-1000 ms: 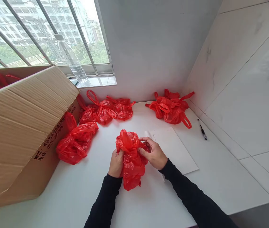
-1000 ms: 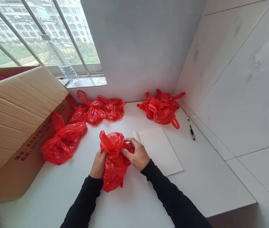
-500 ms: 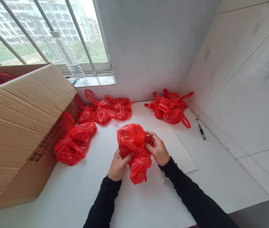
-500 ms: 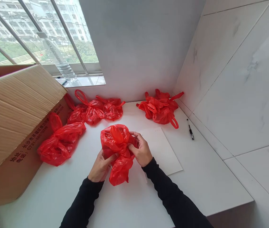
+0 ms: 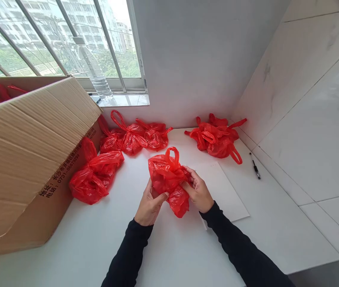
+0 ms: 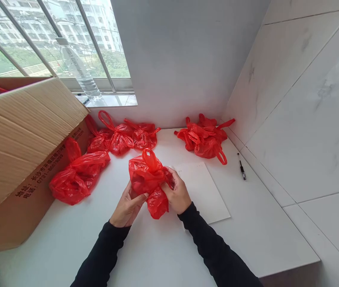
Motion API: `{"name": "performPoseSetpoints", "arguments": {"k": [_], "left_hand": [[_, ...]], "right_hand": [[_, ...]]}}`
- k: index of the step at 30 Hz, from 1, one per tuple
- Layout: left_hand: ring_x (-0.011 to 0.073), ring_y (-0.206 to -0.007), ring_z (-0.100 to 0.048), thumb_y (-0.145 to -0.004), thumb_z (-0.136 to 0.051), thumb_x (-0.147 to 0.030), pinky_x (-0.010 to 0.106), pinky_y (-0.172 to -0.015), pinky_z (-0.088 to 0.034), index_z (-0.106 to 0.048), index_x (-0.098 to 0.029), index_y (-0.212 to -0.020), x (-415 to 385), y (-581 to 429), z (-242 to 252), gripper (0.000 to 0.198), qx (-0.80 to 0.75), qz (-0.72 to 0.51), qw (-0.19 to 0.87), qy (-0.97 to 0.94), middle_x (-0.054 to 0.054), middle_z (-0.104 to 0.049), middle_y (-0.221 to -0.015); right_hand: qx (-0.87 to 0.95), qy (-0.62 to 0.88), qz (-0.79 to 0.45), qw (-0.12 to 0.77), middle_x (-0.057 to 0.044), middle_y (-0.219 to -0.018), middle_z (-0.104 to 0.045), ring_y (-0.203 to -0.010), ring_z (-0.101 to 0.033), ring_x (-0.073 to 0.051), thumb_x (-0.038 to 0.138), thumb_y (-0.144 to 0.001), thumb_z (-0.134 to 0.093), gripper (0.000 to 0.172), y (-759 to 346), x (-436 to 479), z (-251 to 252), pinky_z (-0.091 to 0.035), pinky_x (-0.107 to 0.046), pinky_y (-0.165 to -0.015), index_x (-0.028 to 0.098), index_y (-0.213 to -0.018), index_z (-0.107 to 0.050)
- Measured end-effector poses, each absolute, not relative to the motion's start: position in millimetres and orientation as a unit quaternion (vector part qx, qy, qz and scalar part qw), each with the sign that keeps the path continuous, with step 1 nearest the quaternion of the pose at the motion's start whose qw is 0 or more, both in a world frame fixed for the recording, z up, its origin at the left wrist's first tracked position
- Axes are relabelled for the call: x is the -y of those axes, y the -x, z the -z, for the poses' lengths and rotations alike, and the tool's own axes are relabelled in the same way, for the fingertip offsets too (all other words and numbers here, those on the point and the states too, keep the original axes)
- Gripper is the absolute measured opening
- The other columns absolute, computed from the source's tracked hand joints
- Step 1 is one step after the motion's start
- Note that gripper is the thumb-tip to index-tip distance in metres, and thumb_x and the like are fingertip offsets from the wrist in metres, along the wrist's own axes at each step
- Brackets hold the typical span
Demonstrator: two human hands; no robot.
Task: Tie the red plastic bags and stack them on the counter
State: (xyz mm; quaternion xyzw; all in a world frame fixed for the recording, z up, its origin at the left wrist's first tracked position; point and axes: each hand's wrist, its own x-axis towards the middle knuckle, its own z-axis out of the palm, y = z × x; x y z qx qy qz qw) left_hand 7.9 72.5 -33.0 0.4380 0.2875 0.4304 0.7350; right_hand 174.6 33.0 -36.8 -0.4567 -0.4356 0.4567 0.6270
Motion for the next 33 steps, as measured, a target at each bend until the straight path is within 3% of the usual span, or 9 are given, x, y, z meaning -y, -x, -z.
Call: {"name": "performPoseSetpoints", "arguments": {"k": [7,10,13,17,23,28,30,33], "left_hand": [[0.0297,-0.111,-0.066,-0.079,-0.077,-0.032,0.041,-0.086,-0.058,-0.052,-0.024,-0.13,-74.3,-8.0,34.8,0.058,-0.313,-0.408,0.735,-0.442,0.012,-0.067,-0.124],[0.0313,-0.12,-0.061,-0.069,-0.085,-0.028,0.041,-0.097,-0.054,-0.053,-0.025,-0.133,-72.8,-9.7,34.5,0.072,-0.306,-0.403,0.723,-0.47,0.012,-0.063,-0.132],[0.0322,-0.124,-0.059,-0.057,-0.091,-0.02,0.04,-0.105,-0.049,-0.053,-0.024,-0.134,-73.0,-11.5,34.3,0.086,-0.308,-0.446,0.693,-0.474,0.012,-0.063,-0.132],[0.0299,-0.119,-0.062,-0.062,-0.088,-0.02,0.04,-0.101,-0.05,-0.052,-0.025,-0.131,-76.2,-9.1,34.5,0.079,-0.33,-0.482,0.674,-0.452,0.01,-0.063,-0.132],[0.0299,-0.119,-0.061,-0.07,-0.08,-0.02,0.038,-0.097,-0.052,-0.053,-0.025,-0.132,-74.9,-7.7,31.7,0.067,-0.336,-0.469,0.699,-0.423,0.009,-0.065,-0.128],[0.0298,-0.114,-0.063,-0.075,-0.074,-0.025,0.039,-0.092,-0.054,-0.053,-0.025,-0.134,-70.7,-9.1,27.3,0.063,-0.287,-0.465,0.739,-0.394,0.009,-0.065,-0.127],[0.0293,-0.109,-0.066,-0.078,-0.073,-0.033,0.039,-0.089,-0.054,-0.055,-0.022,-0.131,-71.1,-9.4,26.9,0.057,-0.285,-0.469,0.743,-0.382,0.011,-0.068,-0.122],[0.0266,-0.097,-0.07,-0.077,-0.076,-0.033,0.038,-0.085,-0.056,-0.06,-0.019,-0.12,-74.1,-8.6,29.0,0.048,-0.328,-0.479,0.732,-0.357,0.009,-0.073,-0.107]], "right_hand": [[0.407,0.477,-0.447,0.639,-0.009,-0.129,-0.066,-0.126,-0.058,-0.027,0.053,-0.091,-0.059,0.044,-174.3,-36.3,44.3,-0.045,-0.045,-0.11,0.023,-0.123,-0.063],[0.407,0.479,-0.457,0.63,-0.008,-0.134,-0.064,-0.135,-0.05,-0.026,0.057,-0.094,-0.052,0.046,-176.5,-36.6,45.9,-0.036,-0.047,-0.117,0.025,-0.124,-0.065],[0.414,0.452,-0.507,0.606,-0.008,-0.142,-0.058,-0.136,-0.049,-0.025,0.056,-0.093,-0.056,0.054,-177.4,-34.4,43.4,-0.036,-0.049,-0.117,0.026,-0.138,-0.053],[0.466,0.451,-0.51,0.566,-0.009,-0.145,-0.054,-0.133,-0.052,-0.025,0.039,-0.081,-0.076,0.079,-173.0,-30.7,39.9,-0.041,-0.045,-0.114,0.027,-0.148,-0.037],[0.481,0.449,-0.468,0.59,-0.007,-0.12,-0.069,-0.112,-0.065,-0.023,0.026,-0.085,-0.067,0.044,-169.0,-30.5,37.6,-0.05,-0.04,-0.102,0.022,-0.128,-0.056],[0.551,0.487,-0.392,0.553,-0.005,-0.12,-0.065,-0.112,-0.062,-0.023,0.014,-0.079,-0.063,0.046,-165.7,-24.7,30.3,-0.048,-0.041,-0.102,0.025,-0.123,-0.06],[0.594,0.49,-0.354,0.531,-0.005,-0.121,-0.062,-0.116,-0.059,-0.024,0.014,-0.075,-0.067,0.044,-162.9,-21.2,25.7,-0.045,-0.042,-0.105,0.026,-0.117,-0.065],[0.594,0.473,-0.372,0.534,-0.005,-0.118,-0.062,-0.114,-0.059,-0.024,0.027,-0.081,-0.069,0.023,-160.0,-18.8,22.5,-0.045,-0.042,-0.105,0.026,-0.105,-0.068]]}}
